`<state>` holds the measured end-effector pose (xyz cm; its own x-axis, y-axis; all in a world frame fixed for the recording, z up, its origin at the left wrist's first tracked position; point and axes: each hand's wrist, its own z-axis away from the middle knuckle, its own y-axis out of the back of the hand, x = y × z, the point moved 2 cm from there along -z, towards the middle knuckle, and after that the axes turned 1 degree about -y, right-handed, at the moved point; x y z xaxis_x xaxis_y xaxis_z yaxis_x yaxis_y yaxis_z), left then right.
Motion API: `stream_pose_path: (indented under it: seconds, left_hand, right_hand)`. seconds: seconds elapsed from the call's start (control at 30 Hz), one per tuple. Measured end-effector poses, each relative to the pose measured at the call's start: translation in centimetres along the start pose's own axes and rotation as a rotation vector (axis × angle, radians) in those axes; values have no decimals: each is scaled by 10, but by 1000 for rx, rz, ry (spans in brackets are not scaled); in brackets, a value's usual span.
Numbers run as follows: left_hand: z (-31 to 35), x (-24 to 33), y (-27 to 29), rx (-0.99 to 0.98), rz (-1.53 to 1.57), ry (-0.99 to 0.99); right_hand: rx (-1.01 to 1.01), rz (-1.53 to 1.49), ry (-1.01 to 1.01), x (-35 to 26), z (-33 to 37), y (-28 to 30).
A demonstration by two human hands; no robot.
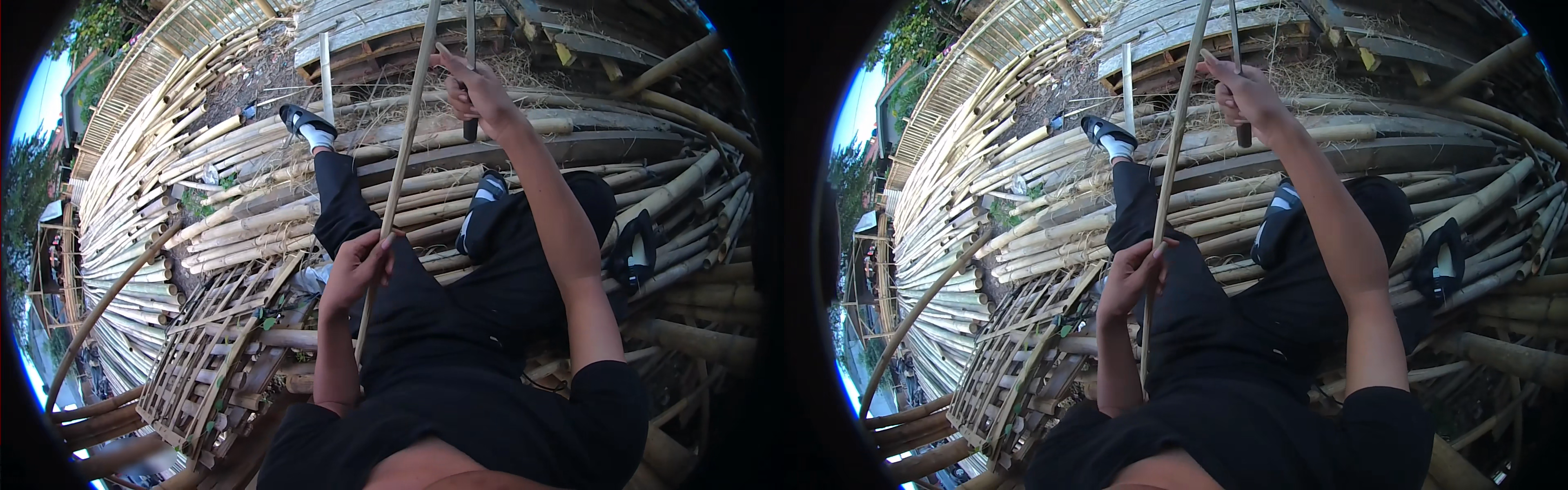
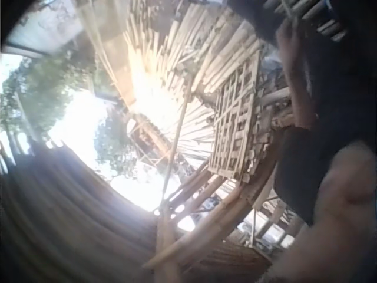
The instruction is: The person shaves a thin strip of bamboo using a knife, pulling the blade along the length of the strip while holding it by hand.
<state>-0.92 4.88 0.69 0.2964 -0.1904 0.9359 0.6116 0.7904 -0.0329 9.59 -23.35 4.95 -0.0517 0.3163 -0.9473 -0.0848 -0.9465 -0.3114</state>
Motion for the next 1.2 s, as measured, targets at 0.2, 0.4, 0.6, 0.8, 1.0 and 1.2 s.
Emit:
stream_pose_path:
  seconds: [0.2,0.4,0.6,0.8,1.0,1.2]
  left_hand:
    - [-50,25,11,286,102,-225]
    - [-65,43,0,306,35,-252]
    - [-55,23,-1,205,170,-167]
    - [-19,-11,15,4,-53,-3]
    - [-8,20,28,552,-562,-228]
    - [-2,80,45,688,-1056,-369]
  right_hand:
    - [-130,98,-172,18,11,-35]
    - [-48,336,-121,38,14,-62]
    - [150,167,-103,37,7,-48]
    - [286,172,-95,28,0,-18]
    - [361,891,181,10,5,-20]
    - [112,1049,653,10,5,-25]
